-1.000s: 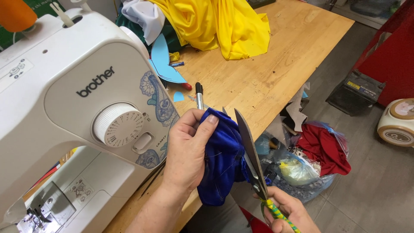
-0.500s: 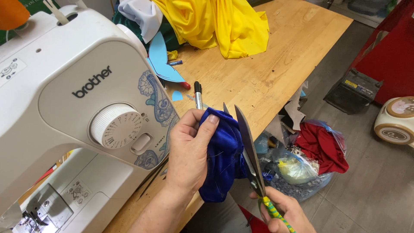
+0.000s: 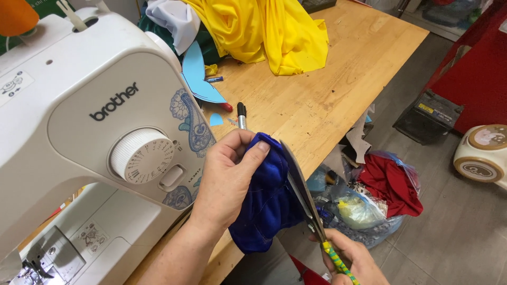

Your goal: The person uses a pair of scissors to cut a piece of blue fabric on a wooden table. They hold the fabric with one hand while cutting with the other, trimming the edges and shaping the material.

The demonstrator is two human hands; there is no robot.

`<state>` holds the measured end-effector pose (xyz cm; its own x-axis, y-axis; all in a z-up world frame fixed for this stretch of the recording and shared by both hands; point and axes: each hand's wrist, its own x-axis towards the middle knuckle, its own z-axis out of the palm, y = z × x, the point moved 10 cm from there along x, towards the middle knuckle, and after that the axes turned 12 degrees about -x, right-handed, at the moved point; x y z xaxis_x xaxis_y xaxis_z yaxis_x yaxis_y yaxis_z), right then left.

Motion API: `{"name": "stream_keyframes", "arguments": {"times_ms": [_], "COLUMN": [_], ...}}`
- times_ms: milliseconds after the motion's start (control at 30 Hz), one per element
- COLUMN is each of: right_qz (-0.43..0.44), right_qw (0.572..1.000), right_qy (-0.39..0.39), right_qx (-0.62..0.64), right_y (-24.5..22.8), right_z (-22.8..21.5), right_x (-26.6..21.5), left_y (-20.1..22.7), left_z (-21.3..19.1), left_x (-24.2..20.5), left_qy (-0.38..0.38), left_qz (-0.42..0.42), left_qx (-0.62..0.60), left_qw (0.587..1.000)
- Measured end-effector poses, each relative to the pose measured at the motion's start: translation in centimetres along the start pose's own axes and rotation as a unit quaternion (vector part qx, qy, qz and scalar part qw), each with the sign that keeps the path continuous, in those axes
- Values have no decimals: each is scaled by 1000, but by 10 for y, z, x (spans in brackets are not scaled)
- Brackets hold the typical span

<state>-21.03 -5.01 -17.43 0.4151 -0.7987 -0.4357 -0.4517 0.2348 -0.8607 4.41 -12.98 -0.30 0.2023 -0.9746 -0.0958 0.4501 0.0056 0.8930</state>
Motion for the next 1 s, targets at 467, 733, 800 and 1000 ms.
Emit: {"name": "stream_keyframes", "arguments": {"times_ms": [467,733,800,1000], "right_qz": [-97,-20,-58,-18], "right_qw": [993,995,989,990], "right_qy": [44,46,51,18], "right_qx": [-57,-86,-128,-141], "right_y": [5,35,30,12], "right_z": [-19,-36,-37,-36], "right_x": [1,7,6,-4], "left_y": [3,-3,-4,0], "left_z": [4,6,7,7], "left_x": [1,3,3,2], "left_qy": [-11,-58,-74,-56], "left_qz": [-60,-75,-64,-65], "left_qx": [3,-15,-8,30], "left_qw": [998,995,995,996]}}
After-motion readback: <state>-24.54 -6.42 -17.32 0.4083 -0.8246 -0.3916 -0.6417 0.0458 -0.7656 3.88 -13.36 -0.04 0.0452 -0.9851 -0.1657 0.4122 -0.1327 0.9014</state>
